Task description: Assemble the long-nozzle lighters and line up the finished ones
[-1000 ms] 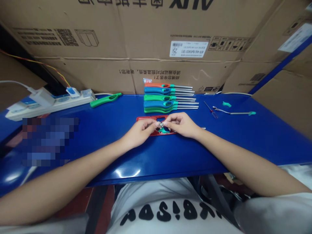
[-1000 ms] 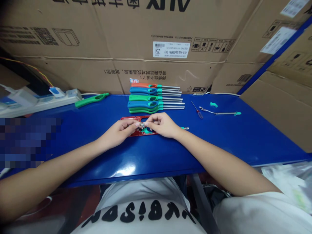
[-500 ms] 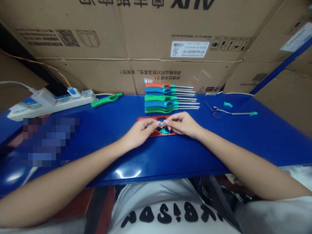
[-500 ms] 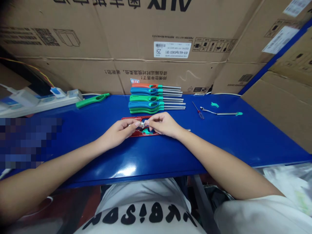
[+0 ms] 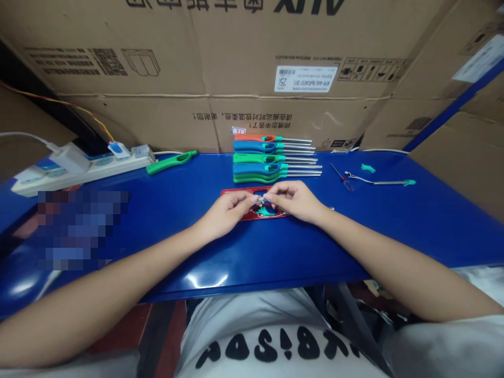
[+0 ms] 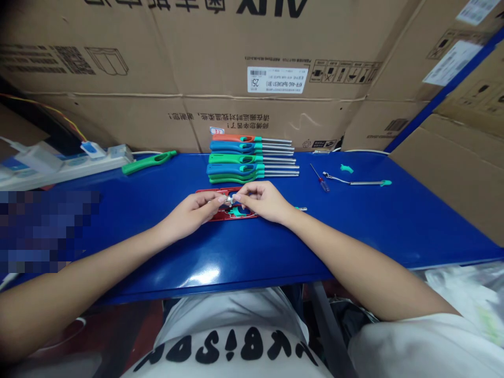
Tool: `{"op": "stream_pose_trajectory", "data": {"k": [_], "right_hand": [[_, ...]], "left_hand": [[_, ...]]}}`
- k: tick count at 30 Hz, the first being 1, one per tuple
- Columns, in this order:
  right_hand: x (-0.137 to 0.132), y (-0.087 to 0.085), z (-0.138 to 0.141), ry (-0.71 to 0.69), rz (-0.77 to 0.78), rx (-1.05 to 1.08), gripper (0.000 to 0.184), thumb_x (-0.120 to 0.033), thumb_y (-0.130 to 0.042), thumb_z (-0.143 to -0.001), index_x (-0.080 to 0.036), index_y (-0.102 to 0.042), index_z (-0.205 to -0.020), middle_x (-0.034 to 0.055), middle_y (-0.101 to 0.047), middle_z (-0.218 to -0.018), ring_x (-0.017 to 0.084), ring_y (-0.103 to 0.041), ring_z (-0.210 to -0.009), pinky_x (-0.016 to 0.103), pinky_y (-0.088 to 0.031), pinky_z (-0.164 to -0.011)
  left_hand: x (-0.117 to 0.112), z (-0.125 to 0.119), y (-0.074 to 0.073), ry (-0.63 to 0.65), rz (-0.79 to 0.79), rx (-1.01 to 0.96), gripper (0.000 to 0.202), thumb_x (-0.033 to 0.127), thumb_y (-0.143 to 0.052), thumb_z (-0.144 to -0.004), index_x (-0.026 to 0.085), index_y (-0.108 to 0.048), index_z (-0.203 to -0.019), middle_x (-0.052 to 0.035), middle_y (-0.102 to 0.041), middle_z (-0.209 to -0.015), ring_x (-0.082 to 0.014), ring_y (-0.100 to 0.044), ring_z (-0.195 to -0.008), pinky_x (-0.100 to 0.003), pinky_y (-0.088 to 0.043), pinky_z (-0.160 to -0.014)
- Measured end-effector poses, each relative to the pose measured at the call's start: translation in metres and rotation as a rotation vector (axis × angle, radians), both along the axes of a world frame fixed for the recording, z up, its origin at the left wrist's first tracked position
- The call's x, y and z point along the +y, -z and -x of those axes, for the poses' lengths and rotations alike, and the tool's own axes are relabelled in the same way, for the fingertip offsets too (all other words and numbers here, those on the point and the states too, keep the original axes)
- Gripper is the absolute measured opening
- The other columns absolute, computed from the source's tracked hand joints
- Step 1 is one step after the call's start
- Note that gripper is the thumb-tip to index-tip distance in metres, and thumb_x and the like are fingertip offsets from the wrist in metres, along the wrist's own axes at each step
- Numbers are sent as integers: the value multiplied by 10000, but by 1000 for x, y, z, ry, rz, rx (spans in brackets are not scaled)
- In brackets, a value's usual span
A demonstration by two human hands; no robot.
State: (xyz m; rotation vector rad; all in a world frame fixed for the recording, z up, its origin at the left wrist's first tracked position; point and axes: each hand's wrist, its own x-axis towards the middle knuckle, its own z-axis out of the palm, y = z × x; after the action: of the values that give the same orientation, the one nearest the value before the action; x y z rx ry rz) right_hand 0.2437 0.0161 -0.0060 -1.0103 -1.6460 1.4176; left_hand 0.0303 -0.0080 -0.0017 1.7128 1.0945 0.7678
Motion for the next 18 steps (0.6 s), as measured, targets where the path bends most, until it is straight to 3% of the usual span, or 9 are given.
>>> {"op": "stream_pose_trajectory", "data": {"k": [6, 13, 18], "right_hand": [[-4, 4, 0, 23, -37, -23, 553, -683, -824, -660, -170, -637, -746, -11, -621, -610, 88, -517, -532, 239, -415, -519], [-6, 5, -1, 10, -71, -44, 544, -686, -801, -692, -170, -637, -748, 0, -626, -635, 102, -539, -568, 248, -426, -543], [-2, 3, 1, 15, -82, -52, 566, -711, -788, -693, -172, -632, -770, -4, -618, -629, 101, -523, -559, 241, -413, -531]], "left_hand": [[-3, -3, -2, -3, -9, 12, 488, 608, -546, -909, 147, -702, -943, 51, -421, -554, -111, -331, -530, -245, -291, -521], [-3, -4, -2, 18, -46, 3, 473, 579, -573, -903, 130, -722, -895, 21, -536, -629, -112, -407, -579, -243, -352, -567], [-1, -1, -2, 6, -22, 1, 488, 600, -553, -923, 143, -724, -940, 53, -450, -519, -115, -384, -521, -244, -335, -536]]}}
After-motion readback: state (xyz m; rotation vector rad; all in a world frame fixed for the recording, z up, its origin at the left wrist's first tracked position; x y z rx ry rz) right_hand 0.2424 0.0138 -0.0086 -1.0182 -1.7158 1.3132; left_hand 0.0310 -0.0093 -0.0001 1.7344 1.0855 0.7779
